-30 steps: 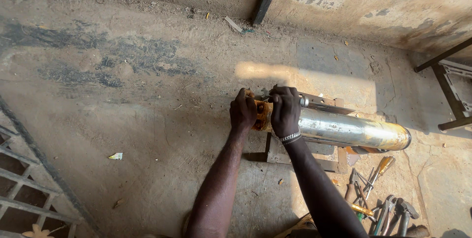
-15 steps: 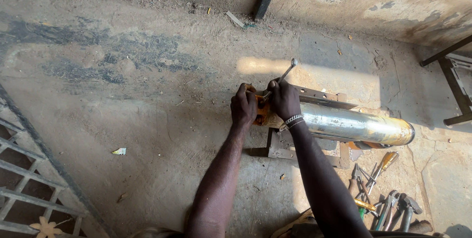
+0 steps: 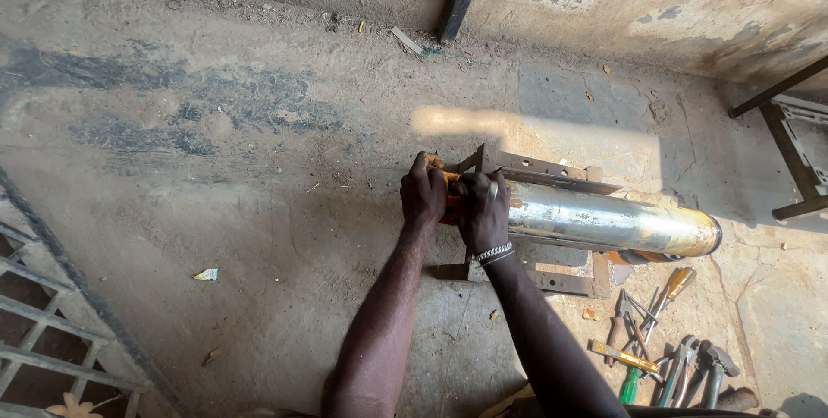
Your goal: The person uses a hammer and chisel to remove a metal ring from a cylindrical component, then uses a wrench to loosen and remove a bolt from the cylinder end. The person works on the cylinder while seated on the ground.
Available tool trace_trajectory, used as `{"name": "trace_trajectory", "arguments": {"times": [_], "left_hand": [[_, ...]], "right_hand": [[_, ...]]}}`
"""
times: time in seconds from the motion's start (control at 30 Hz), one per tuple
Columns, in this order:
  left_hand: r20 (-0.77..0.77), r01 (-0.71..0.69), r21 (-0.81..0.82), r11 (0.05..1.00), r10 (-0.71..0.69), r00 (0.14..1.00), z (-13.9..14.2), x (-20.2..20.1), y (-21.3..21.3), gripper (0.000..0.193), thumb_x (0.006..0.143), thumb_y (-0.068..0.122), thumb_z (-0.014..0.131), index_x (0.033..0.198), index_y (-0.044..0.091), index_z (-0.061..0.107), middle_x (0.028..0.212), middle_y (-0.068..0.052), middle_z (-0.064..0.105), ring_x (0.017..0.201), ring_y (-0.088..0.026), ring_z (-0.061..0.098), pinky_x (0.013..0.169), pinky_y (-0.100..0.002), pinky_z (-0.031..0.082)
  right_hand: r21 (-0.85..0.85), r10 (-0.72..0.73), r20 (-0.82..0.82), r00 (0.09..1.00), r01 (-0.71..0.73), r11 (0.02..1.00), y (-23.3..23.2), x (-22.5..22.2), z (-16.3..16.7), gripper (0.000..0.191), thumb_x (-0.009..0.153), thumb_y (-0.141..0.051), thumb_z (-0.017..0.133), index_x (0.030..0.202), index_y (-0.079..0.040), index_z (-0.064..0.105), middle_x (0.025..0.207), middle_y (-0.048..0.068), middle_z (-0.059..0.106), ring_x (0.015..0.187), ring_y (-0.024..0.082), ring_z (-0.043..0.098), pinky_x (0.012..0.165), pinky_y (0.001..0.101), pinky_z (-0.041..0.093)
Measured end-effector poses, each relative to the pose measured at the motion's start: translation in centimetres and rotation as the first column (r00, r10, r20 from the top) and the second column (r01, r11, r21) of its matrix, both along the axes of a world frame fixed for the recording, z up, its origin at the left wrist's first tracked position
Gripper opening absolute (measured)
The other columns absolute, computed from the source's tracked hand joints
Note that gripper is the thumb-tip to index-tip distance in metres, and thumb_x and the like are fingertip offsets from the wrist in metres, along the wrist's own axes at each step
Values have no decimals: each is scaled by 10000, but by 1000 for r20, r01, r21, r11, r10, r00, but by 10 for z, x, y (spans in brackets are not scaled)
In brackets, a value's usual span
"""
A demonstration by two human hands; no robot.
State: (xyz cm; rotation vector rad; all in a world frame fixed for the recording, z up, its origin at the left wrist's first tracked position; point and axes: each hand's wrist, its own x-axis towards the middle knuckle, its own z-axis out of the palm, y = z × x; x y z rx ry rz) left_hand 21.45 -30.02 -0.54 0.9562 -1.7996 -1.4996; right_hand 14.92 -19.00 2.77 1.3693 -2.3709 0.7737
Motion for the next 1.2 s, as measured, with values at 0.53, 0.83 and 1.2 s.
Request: {"name": "trace_trajectory", "arguments": {"times": [0.53, 0.83, 1.2], "left_hand": [[27, -52, -101, 994, 55, 998, -15, -5, 0, 496, 957, 181, 488, 1328, -144, 543, 731, -202, 677, 677, -330, 712, 612, -459, 543], [33, 45, 13, 999, -45, 998, -7, -1, 0, 392, 1047, 190, 431, 1267, -104, 568, 668, -126, 647, 561, -236, 652, 524, -420, 494], [16, -72, -136, 988, 75, 997, -19, -7, 0, 410, 971, 164, 505, 1259, -117, 580, 726, -174, 676, 656, -267, 669, 594, -424, 526]], "right_hand": [[-180, 101, -63, 993, -111, 977, 26, 33, -1, 84, 990, -123, 587, 990, -63, 645, 962, 84, 689, 935, 286, 598, 801, 429, 514], [186, -87, 384, 919, 15, 982, -23, -62, -5, 273, 1076, -292, 569, 921, -83, 654, 732, 124, 718, 600, 199, 666, 624, 401, 565], [-166, 156, -77, 985, -167, 972, 33, 28, 0, 53, 953, -92, 625, 983, -53, 643, 980, 104, 697, 901, 280, 601, 810, 422, 464]]}}
